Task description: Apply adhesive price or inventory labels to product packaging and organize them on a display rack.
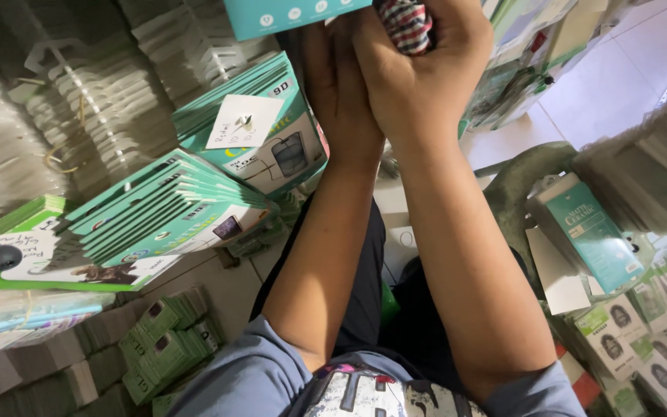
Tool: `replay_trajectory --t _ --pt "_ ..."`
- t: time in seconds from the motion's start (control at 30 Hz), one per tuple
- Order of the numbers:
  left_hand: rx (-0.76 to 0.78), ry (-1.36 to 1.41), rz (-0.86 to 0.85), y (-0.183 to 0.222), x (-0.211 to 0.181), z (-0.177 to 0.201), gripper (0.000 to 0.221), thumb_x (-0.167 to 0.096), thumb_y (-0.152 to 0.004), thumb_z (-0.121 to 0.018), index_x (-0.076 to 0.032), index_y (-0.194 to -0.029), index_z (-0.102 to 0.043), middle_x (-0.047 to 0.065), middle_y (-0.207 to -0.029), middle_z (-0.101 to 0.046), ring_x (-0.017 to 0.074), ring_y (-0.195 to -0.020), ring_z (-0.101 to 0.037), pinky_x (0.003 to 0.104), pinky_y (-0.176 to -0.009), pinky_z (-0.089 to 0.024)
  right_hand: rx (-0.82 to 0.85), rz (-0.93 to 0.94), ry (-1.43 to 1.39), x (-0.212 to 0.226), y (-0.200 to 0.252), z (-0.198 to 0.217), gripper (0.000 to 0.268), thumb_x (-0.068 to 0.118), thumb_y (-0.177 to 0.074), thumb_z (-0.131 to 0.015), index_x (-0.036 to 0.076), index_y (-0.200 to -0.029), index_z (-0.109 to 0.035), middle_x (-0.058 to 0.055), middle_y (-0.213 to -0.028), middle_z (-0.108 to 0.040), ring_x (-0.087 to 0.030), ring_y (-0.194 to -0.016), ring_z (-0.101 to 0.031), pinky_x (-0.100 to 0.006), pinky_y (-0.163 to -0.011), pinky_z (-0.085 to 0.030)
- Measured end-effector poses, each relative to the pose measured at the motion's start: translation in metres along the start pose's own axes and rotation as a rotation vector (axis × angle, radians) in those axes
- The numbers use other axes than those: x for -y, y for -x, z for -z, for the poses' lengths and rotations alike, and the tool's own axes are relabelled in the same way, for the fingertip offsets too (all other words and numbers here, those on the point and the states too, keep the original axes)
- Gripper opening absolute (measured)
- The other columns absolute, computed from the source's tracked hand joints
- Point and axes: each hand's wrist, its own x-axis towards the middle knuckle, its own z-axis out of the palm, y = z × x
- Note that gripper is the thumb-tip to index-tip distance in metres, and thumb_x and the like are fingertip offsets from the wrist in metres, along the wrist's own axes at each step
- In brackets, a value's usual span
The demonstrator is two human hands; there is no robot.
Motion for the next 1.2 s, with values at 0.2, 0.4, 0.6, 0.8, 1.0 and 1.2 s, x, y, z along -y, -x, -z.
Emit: replay_trajectory --t 0.2,0.4,0.6,0.8,1.0,1.2 --pt "-0.171 0.000 -0.006 -0.002 0.004 -0.015 0.021 -0.018 -0.114 -0.056 -0.014 -0.132 -0.066 -0.003 -0.132 -0.065 0.0158 -0.121 -0.060 0.033 -0.113 -0.047 -0.004 0.051 0.037 0.004 -0.004 0.001 0.014 -0.004 -0.084 -0.075 -0.005 -0.093 -0.064 -0.012 -0.076 -0.064 -0.018 -0.062 -0.048 -0.032 -0.057 -0.044" --pt "-0.088 0.345 0.019 0.006 0.039 -0.016 0.025 -0.013 -0.116 -0.055 -0.017 -0.140 -0.062 -0.004 -0.125 -0.070 0.0073 -0.108 -0.064 0.027 -0.099 -0.052 0.080 0.061 0.059 0.004 -0.006 0.009 0.017 -0.005 -0.087 -0.079 -0.006 -0.101 -0.068 -0.016 -0.085 -0.070 -0.021 -0.068 -0.058 -0.033 -0.062 -0.050" --pt "-0.037 0.349 0.053 0.008 0.038 -0.010 0.031 -0.008 -0.114 -0.054 -0.018 -0.144 -0.056 -0.001 -0.123 -0.069 0.0089 -0.100 -0.060 0.027 -0.089 -0.050 0.092 0.056 0.061 0.005 -0.004 0.011 0.016 -0.005 -0.089 -0.079 -0.007 -0.099 -0.067 -0.014 -0.084 -0.066 -0.021 -0.066 -0.054 -0.032 -0.061 -0.047" --pt "0.008 0.350 0.075 0.004 0.030 -0.001 0.040 -0.002 -0.112 -0.054 -0.020 -0.147 -0.051 0.002 -0.120 -0.068 0.0105 -0.093 -0.056 0.027 -0.079 -0.048 0.092 0.125 0.090 0.010 -0.008 0.008 0.012 -0.007 -0.087 -0.076 -0.008 -0.095 -0.067 -0.016 -0.081 -0.068 -0.023 -0.064 -0.051 -0.036 -0.061 -0.047" --pt "0.066 0.373 0.099 -0.001 0.017 -0.005 0.049 0.003 -0.109 -0.053 -0.022 -0.151 -0.046 0.005 -0.118 -0.067 0.0121 -0.085 -0.052 0.027 -0.070 -0.046 0.084 0.118 0.186 0.007 -0.010 0.014 0.020 -0.005 -0.081 -0.084 -0.009 -0.096 -0.071 -0.016 -0.080 -0.070 -0.021 -0.062 -0.055 -0.033 -0.057 -0.048" --pt "0.128 0.425 0.123 -0.010 -0.003 -0.009 0.016 -0.004 -0.104 -0.051 -0.011 -0.119 -0.051 0.003 -0.087 -0.063 0.0145 -0.064 -0.063 0.025 -0.064 -0.052 0.135 0.080 0.081 0.002 -0.011 0.054 0.017 -0.013 -0.098 -0.083 -0.012 -0.106 -0.068 -0.019 -0.093 -0.069 -0.022 -0.075 -0.057 -0.034 -0.068 -0.047"
